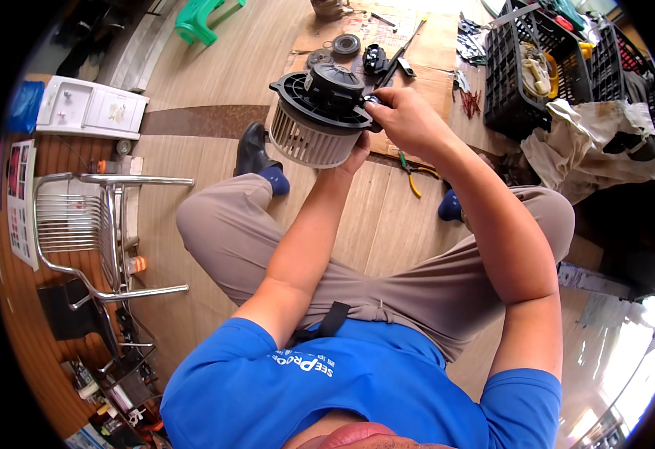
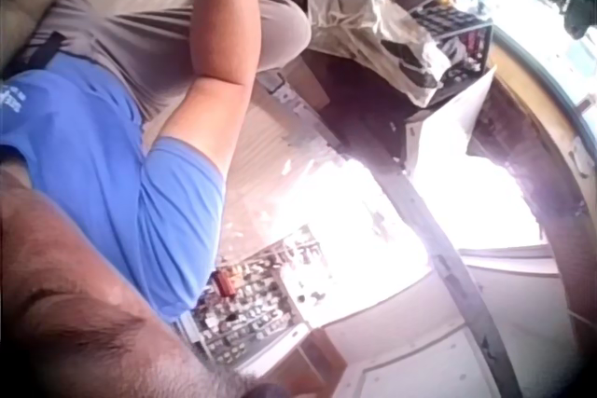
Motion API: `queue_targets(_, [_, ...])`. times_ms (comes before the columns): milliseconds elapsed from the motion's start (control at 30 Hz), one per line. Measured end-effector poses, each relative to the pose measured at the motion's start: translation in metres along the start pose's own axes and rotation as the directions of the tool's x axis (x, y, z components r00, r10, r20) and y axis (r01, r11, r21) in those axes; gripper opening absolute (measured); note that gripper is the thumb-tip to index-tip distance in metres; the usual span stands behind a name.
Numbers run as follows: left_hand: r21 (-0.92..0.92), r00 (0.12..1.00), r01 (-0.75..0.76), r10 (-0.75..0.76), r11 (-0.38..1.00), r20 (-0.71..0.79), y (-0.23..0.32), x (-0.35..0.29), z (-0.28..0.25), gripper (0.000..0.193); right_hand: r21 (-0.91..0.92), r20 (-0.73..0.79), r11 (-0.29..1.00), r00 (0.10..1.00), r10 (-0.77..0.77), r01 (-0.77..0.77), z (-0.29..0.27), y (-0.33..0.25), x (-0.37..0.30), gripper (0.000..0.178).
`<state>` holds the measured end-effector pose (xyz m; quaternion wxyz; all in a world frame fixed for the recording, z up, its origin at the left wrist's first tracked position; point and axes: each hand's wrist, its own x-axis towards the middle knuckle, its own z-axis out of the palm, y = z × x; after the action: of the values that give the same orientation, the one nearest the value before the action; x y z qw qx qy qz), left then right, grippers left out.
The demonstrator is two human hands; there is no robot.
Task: The person disassembles a fan motor and blower wheel using a screwdriver, then handles and works on a metal latch or bracket mechanism by hand.
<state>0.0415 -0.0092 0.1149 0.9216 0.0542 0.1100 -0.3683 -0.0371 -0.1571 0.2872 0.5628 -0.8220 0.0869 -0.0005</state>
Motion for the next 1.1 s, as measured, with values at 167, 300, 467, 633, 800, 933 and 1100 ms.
queue_targets(167, [0.035,0.998,-0.051,0.052,0.998,-0.028,0.0,0.003,-0.002,0.028,-0.051,-0.014,0.999,1.0,-0.011,0.01,-0.001,-0.003,-0.003,0.03])
queue_targets(300, [0.009,0.998,-0.042,0.042,0.999,-0.045,0.001,0.002,-0.001,0.027,-0.048,-0.026,0.998,0.999,-0.036,0.035,0.0,0.004,-0.001,0.03])
queue_targets(467, [-0.036,0.993,-0.066,0.062,0.997,-0.098,-0.002,-0.004,0.008,0.028,-0.083,0.0,0.996,1.0,-0.031,0.031,-0.005,0.004,-0.001,0.027])
queue_targets(633, [0.022,0.979,-0.018,0.014,1.0,0.203,-0.004,-0.008,0.018,0.03,-0.063,-0.021,0.998,0.999,-0.032,0.031,-0.005,0.004,0.0,0.028])
queue_targets(800, [0.014,0.924,-0.106,0.094,0.994,0.37,-0.009,-0.018,0.033,0.032,-0.054,-0.029,0.998,0.999,-0.045,0.044,-0.006,0.005,0.0,0.029])
queue_targets(933, [0.024,0.953,-0.279,0.273,0.96,0.133,-0.007,-0.011,0.044,0.034,-0.023,-0.021,1.0,1.0,0.003,-0.004,-0.009,-0.001,-0.003,0.029])
queue_targets(1100, [0.039,0.83,-0.358,0.337,0.933,-0.444,-0.003,-0.005,0.042,0.035,-0.067,-0.005,0.997,1.0,-0.03,0.029,-0.012,-0.003,-0.007,0.027])
